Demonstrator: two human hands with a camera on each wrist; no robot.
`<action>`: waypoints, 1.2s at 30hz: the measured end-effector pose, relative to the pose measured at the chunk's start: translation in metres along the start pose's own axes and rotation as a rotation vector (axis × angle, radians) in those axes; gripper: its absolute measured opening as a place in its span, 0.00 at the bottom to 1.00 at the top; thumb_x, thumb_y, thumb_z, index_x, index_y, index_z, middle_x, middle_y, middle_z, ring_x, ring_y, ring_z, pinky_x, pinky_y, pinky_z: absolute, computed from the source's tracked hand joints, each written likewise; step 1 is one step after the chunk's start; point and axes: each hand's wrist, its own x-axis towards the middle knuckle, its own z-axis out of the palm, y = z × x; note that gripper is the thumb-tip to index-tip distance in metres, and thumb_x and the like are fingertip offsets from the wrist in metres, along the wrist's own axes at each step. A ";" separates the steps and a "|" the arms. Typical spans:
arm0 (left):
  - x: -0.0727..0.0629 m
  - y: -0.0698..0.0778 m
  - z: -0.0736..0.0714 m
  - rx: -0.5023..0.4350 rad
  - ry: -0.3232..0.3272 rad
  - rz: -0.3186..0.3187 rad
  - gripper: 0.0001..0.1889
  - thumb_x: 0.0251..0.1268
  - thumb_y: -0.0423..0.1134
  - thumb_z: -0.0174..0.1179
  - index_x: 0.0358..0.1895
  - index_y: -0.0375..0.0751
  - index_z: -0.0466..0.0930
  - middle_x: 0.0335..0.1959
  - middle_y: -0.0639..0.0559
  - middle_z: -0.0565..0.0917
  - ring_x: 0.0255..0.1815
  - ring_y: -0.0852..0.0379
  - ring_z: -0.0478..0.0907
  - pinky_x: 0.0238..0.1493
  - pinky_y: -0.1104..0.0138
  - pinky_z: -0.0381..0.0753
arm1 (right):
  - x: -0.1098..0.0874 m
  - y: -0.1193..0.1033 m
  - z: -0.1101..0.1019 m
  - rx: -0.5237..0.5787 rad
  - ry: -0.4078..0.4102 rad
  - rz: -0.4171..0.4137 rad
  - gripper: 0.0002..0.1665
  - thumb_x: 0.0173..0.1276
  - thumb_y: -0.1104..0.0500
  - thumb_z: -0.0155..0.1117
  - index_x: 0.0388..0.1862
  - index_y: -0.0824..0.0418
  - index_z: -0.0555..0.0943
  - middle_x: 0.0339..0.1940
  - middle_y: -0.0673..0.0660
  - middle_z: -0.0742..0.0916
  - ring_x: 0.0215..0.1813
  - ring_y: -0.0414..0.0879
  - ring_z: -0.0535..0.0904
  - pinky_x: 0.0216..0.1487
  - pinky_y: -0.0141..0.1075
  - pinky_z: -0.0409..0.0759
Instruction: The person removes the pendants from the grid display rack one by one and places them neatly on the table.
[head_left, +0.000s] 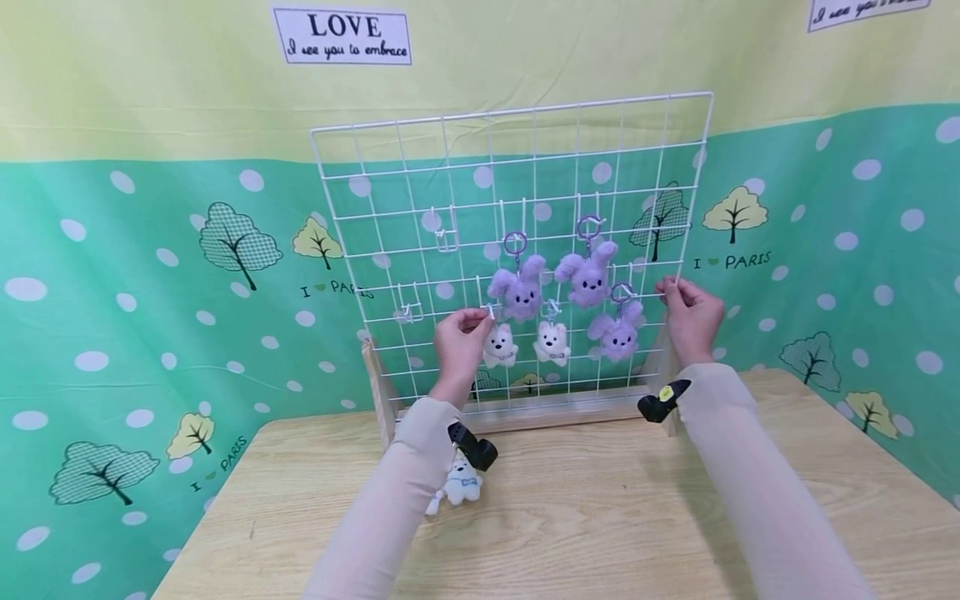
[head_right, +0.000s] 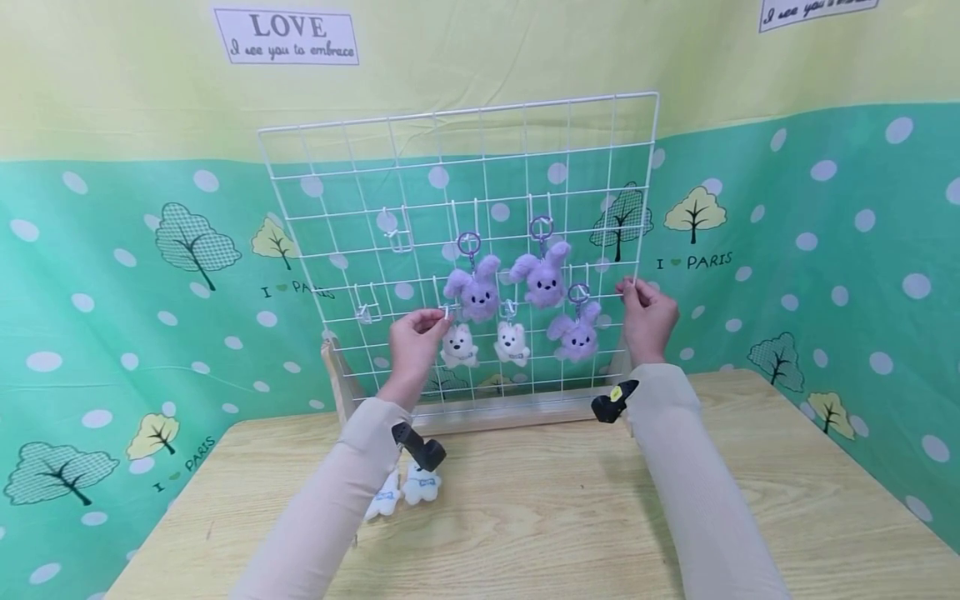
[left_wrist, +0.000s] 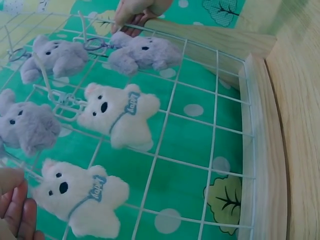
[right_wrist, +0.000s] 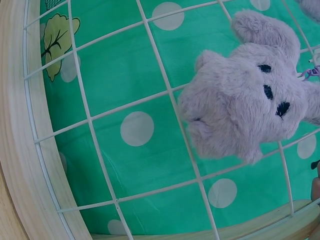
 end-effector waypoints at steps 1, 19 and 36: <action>-0.001 0.000 -0.001 -0.006 -0.007 0.002 0.06 0.58 0.32 0.65 0.37 0.34 0.83 0.34 0.44 0.84 0.36 0.56 0.79 0.40 0.68 0.80 | 0.000 0.000 0.000 -0.008 0.001 -0.002 0.19 0.68 0.54 0.60 0.49 0.66 0.82 0.43 0.56 0.88 0.39 0.32 0.82 0.48 0.25 0.78; -0.017 0.017 -0.021 -0.032 -0.145 -0.040 0.07 0.56 0.37 0.67 0.35 0.38 0.82 0.30 0.51 0.82 0.33 0.59 0.77 0.35 0.70 0.75 | -0.001 -0.002 -0.001 -0.030 -0.017 0.005 0.19 0.68 0.52 0.59 0.50 0.64 0.82 0.45 0.57 0.87 0.41 0.33 0.82 0.49 0.26 0.78; -0.061 0.020 -0.039 -0.030 -0.312 -0.096 0.07 0.58 0.38 0.66 0.37 0.39 0.82 0.33 0.49 0.82 0.35 0.56 0.76 0.38 0.69 0.78 | 0.000 -0.002 -0.001 -0.032 -0.014 0.036 0.20 0.68 0.53 0.59 0.51 0.65 0.81 0.44 0.53 0.88 0.41 0.33 0.82 0.49 0.26 0.78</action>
